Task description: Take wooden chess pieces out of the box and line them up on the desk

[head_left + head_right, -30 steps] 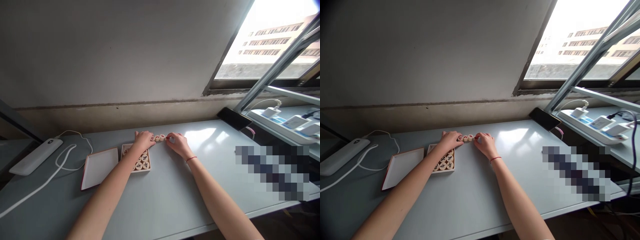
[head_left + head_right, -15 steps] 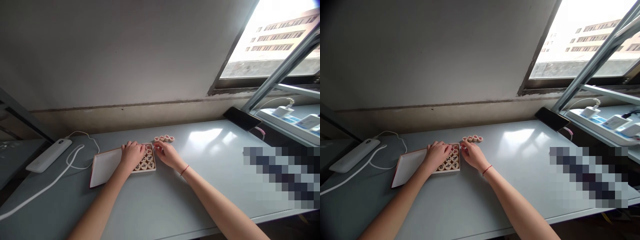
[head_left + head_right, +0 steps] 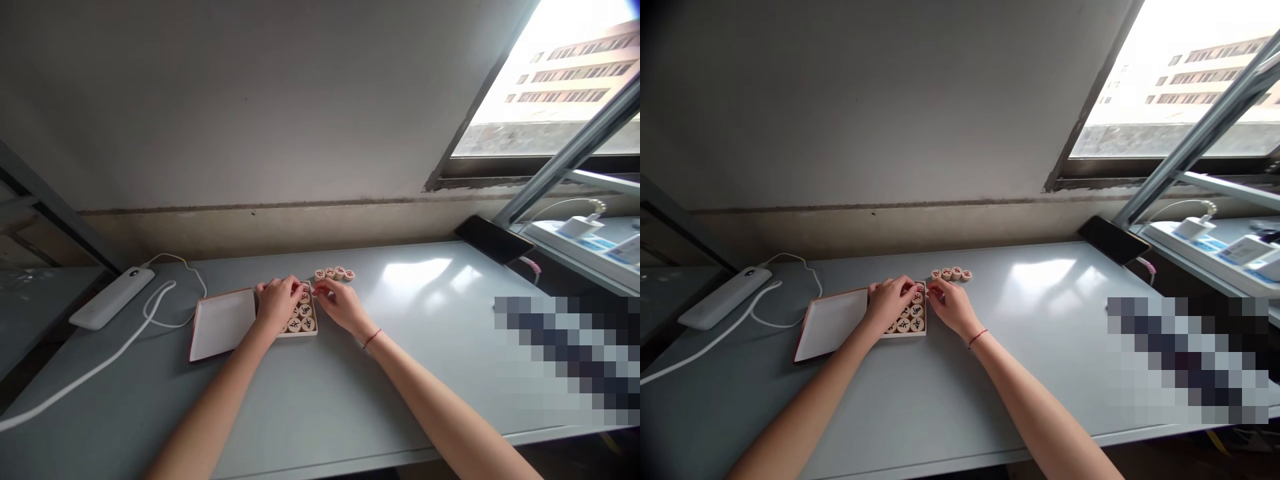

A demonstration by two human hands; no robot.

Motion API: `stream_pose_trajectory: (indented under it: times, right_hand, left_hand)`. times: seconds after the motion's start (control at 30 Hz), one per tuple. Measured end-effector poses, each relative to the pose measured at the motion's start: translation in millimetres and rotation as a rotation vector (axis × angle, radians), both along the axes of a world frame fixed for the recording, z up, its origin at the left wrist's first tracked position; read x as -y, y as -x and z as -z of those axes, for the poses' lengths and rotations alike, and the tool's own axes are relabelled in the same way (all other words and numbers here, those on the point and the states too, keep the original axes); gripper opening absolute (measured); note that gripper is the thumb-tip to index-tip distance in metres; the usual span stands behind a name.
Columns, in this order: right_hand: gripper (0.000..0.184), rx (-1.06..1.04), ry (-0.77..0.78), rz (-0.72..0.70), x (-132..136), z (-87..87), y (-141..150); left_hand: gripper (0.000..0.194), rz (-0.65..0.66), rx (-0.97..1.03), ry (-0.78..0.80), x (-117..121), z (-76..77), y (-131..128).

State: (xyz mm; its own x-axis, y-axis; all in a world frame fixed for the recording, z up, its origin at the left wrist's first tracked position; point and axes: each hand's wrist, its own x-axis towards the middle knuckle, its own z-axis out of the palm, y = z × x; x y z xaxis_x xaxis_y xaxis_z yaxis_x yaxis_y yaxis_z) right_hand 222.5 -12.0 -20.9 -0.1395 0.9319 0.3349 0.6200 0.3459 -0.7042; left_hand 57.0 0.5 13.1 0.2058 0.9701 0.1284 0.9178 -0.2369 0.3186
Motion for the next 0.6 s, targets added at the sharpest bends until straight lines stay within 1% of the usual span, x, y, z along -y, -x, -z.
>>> stream_pose_trajectory:
  times: [0.07,0.13,0.23,0.33,0.4,0.47,0.53,0.57,0.6]
  right_hand:
    - [0.015,-0.031,-0.061,0.02,1.3,-2.7,0.2]
    - [0.018,-0.017,-0.166,0.008,2.4,-6.2,0.6]
    - [0.024,0.015,-0.293,-0.036,4.1,-11.0,2.6]
    - [0.018,0.034,-0.354,-0.081,6.4,-14.2,6.3]
    - [0.017,0.05,-0.377,-0.098,7.9,-16.3,7.8]
    - [0.017,0.055,-0.386,-0.094,8.2,-18.4,6.1]
    - [0.015,0.024,-0.374,-0.036,5.5,-19.8,-1.0]
    - [0.015,-0.004,-0.356,0.023,2.8,-19.8,-6.9]
    - [0.014,-0.035,-0.332,0.098,-0.8,-19.2,-14.2]
  left_hand:
    - [0.017,-0.028,0.044,-0.039,-1.9,-2.8,-0.3]
    - [0.014,-0.034,0.087,-0.093,-0.3,-6.7,-0.5]
    - [0.01,0.003,0.16,-0.111,6.9,-10.5,-0.4]
    - [0.01,0.032,0.222,-0.09,12.6,-8.1,0.5]
    - [0.011,0.043,0.269,-0.082,12.6,-5.3,1.5]
    - [0.013,0.072,0.336,-0.077,11.7,-7.1,2.4]
    - [0.018,0.113,0.425,-0.048,15.7,-17.7,2.6]
    - [0.02,0.139,0.47,-0.021,21.7,-26.1,2.3]
    - [0.024,0.155,0.523,0.04,31.4,-35.6,1.9]
